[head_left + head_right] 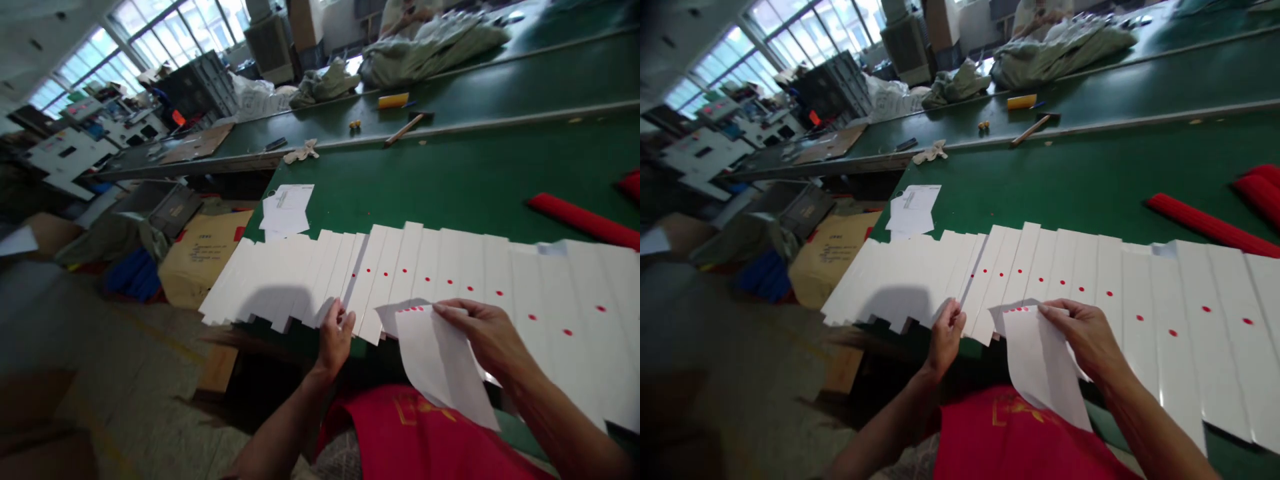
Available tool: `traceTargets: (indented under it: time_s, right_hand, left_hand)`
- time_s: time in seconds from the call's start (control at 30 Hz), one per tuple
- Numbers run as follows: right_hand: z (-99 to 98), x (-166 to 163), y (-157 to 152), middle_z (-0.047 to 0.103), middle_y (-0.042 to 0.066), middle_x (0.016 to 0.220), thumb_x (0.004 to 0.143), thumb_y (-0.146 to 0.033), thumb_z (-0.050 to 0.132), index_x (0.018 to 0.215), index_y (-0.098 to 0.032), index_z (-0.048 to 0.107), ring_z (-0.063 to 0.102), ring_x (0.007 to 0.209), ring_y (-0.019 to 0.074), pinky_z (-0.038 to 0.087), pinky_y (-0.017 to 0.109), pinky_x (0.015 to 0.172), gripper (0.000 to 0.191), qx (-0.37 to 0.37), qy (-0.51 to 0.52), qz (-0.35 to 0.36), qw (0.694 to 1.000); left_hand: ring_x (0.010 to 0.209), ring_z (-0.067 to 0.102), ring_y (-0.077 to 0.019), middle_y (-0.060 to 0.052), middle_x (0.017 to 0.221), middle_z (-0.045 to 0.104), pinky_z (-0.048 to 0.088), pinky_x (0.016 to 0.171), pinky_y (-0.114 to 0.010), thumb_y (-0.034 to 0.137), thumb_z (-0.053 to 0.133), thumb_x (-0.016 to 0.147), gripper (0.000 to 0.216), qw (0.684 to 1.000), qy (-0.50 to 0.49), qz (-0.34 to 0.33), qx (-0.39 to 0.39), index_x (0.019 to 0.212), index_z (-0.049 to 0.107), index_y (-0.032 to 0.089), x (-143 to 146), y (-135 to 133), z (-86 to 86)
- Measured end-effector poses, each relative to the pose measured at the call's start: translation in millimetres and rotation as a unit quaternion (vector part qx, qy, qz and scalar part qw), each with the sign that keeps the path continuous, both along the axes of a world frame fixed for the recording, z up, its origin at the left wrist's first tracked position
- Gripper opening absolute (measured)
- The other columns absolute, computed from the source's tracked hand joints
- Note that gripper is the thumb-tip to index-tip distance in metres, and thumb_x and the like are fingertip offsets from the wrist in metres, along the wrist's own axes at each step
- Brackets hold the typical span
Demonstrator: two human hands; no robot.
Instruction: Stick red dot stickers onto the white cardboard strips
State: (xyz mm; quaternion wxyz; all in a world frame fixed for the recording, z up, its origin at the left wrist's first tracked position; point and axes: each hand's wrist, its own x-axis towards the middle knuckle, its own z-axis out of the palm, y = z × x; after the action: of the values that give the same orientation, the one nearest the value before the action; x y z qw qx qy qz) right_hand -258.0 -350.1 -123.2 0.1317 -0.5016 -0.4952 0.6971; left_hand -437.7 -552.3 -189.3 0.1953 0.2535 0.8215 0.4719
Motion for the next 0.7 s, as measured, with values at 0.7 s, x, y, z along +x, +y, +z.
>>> traceTargets:
  time_s: [0.7]
  right_hand:
    - [42.8, -27, -35, 0.065, 0.003, 0.062, 0.067, -0.044, 0.078, 0.068, -0.017, 0.073, 0.053, 0.054, 0.0138, 0.039, 0.024, 0.049, 0.027, 0.09, 0.105, 0.138, 0.981]
  left_hand:
    - [0.111, 0.061, -0.0245, -0.014, 0.122, 0.065, 0.047, 0.096, -0.034, 0.041, 0.078, 0.069, 0.064, 0.973, -0.198, 0.015, 0.113, 0.125, 0.061, 0.015, 38, -27, 105.4]
